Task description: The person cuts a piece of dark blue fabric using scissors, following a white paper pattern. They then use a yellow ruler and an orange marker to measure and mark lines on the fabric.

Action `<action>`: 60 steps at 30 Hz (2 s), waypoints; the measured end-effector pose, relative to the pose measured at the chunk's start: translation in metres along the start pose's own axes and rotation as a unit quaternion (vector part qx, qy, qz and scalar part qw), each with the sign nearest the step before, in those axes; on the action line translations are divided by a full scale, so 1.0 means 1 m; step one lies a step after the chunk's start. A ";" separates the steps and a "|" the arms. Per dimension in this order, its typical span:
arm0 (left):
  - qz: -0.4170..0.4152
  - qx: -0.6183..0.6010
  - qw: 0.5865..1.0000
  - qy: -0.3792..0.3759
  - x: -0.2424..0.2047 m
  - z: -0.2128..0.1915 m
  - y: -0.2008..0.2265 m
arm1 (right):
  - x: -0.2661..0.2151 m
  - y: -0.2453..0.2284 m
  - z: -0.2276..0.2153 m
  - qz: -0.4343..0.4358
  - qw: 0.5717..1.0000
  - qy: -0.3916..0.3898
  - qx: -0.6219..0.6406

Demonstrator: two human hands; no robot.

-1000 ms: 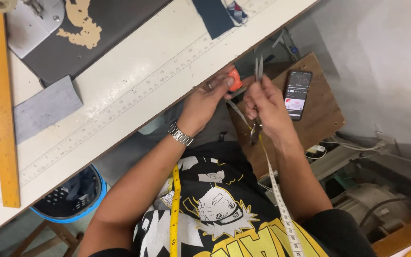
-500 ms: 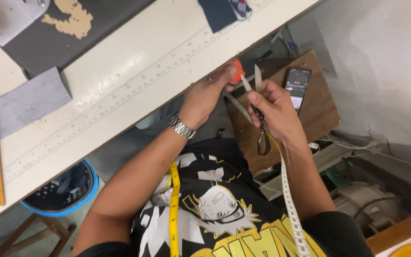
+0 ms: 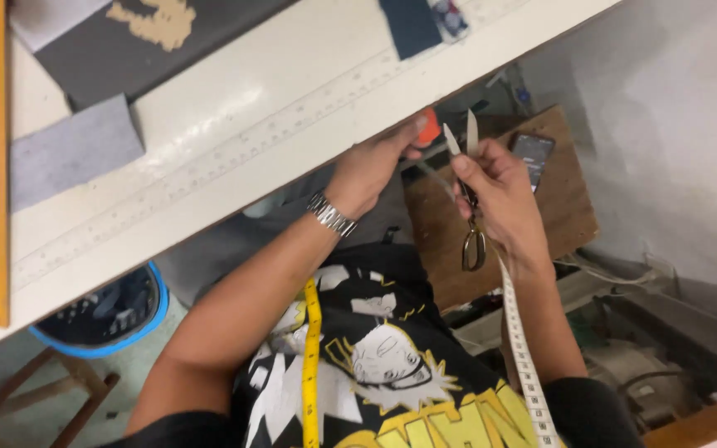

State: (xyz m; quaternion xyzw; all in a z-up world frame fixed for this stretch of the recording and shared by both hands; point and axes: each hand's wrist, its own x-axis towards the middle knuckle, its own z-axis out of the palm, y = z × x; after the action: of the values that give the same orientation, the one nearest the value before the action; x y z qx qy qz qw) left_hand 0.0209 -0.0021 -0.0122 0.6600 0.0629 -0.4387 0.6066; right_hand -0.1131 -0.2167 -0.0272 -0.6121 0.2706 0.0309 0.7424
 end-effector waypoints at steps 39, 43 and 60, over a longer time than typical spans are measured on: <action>-0.044 -0.047 0.998 -0.018 0.035 0.008 -0.036 | 0.014 -0.008 -0.002 0.009 1.000 0.005 -0.006; -0.033 -0.021 0.998 -0.041 0.018 0.003 -0.009 | 0.020 0.014 0.007 -0.001 0.999 0.001 0.034; -0.039 0.000 0.999 -0.034 0.001 -0.003 -0.006 | 0.010 0.001 0.001 0.002 1.000 0.012 -0.006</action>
State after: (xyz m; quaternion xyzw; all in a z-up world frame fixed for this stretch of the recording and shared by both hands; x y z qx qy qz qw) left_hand 0.0195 0.0016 -0.0183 0.6417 0.0679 -0.4839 0.5911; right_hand -0.1049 -0.2178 -0.0324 -0.6166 0.2804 0.0270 0.7352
